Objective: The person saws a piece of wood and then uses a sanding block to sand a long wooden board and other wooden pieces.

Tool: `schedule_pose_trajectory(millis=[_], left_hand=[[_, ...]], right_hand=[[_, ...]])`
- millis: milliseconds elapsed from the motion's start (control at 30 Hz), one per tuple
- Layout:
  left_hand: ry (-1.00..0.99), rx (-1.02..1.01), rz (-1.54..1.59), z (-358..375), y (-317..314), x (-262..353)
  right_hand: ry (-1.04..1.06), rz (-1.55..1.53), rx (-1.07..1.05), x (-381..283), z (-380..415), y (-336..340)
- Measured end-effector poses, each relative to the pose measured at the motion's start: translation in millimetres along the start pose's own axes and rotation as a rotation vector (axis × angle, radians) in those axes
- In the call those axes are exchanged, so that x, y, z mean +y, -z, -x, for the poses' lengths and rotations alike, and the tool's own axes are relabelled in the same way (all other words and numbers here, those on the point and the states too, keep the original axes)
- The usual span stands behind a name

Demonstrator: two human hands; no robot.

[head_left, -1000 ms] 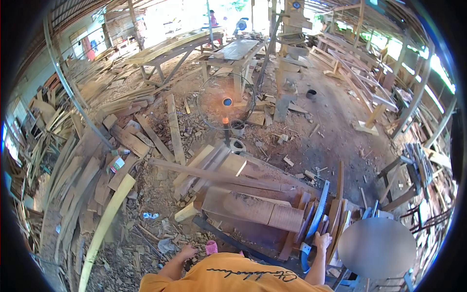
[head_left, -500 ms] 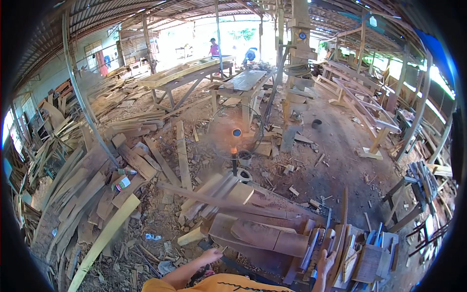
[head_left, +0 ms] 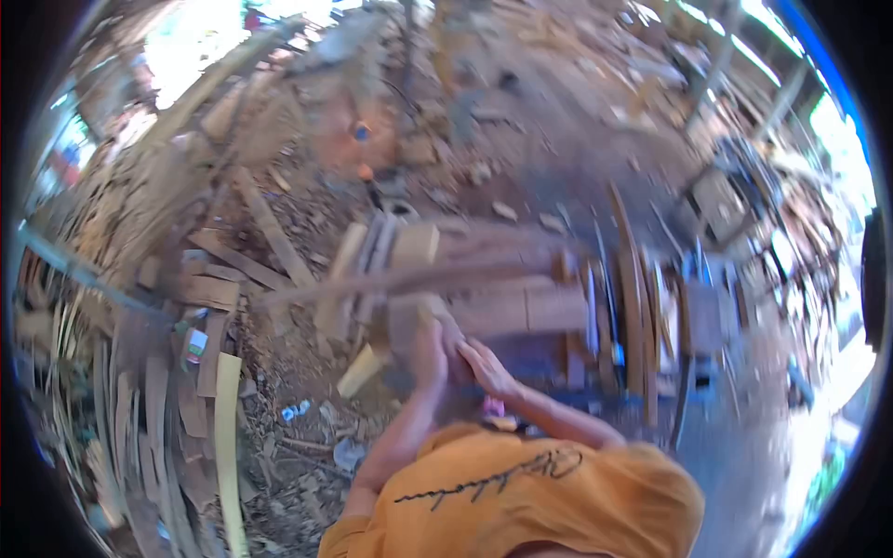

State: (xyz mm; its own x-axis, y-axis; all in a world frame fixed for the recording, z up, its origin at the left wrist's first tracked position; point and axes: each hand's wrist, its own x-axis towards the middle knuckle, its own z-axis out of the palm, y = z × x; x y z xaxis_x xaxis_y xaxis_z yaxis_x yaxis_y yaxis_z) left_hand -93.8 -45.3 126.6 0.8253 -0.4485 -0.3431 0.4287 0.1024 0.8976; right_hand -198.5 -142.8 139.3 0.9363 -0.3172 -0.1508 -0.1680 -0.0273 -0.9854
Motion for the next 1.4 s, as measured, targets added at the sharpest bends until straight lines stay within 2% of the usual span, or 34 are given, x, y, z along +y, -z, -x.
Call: schedule_pose_trajectory(millis=[67,100,167,267,333,367,400,467,533,600,700,767,933,1100,1200,1300,1367,1400], left_hand=[[-0.069,-0.040,0.103,6.1,14.0,-11.8],[-0.102,-0.041,0.054,8.8,19.8,-24.7],[-0.137,-0.039,0.009,15.1,31.0,-34.4],[-0.053,-0.125,-0.030,18.7,48.6,-34.4],[-0.063,-0.259,-0.335,5.2,71.4,-53.5],[-0.143,-0.327,-0.434,-1.4,79.3,-52.9],[-0.137,-0.327,-0.432,-5.9,80.5,-49.0],[-0.399,-0.288,-0.770,-17.3,73.9,-39.6],[-0.445,-0.279,-0.825,-25.8,59.8,-23.5],[-0.610,-0.284,-0.974,-36.1,48.7,-14.5],[-0.670,-0.264,-1.015,-62.4,44.6,-18.8],[-0.671,-0.243,-1.065,-81.8,43.9,-15.3],[-0.746,-0.247,-1.220,-118.1,14.7,-12.5],[-0.536,-0.271,-1.374,-128.4,-34.6,-5.0],[-0.487,-0.337,-1.469,-120.0,-48.6,-3.8],[-0.617,-0.553,-1.538,-102.9,-59.9,-3.6],[-0.601,-0.622,-1.706,-89.8,-68.3,-1.8],[-0.639,-0.681,-1.692,-92.0,-69.9,-7.5]], right_hand=[[-0.262,-0.255,-0.025,-30.2,3.9,-15.8],[-0.282,-0.266,-0.001,-25.6,5.6,-28.3],[-0.177,-0.487,0.047,-14.7,0.3,-45.3],[-0.279,-0.391,0.067,16.3,7.0,-41.3],[-0.307,-0.321,0.102,17.6,20.1,-29.3],[-0.333,-0.247,0.147,18.8,28.7,-21.4],[-0.340,-0.247,0.147,22.9,37.0,-14.5],[-0.366,-0.287,0.342,33.2,55.2,0.6],[-0.383,-0.291,0.424,44.8,73.6,18.6],[-0.397,-0.234,0.537,57.6,90.4,39.0],[-0.426,-0.330,0.559,61.6,108.9,62.7],[-0.403,-0.338,0.681,62.1,118.2,75.6],[-0.373,-0.330,0.738,86.3,129.5,108.0],[-0.349,-0.325,0.707,87.1,121.8,130.6],[-0.346,-0.322,0.691,78.3,113.9,140.7],[-0.400,-0.251,0.640,75.5,109.9,146.8],[-0.329,-0.189,0.651,91.9,107.2,143.9],[-0.313,-0.150,0.641,95.0,105.9,142.6]])
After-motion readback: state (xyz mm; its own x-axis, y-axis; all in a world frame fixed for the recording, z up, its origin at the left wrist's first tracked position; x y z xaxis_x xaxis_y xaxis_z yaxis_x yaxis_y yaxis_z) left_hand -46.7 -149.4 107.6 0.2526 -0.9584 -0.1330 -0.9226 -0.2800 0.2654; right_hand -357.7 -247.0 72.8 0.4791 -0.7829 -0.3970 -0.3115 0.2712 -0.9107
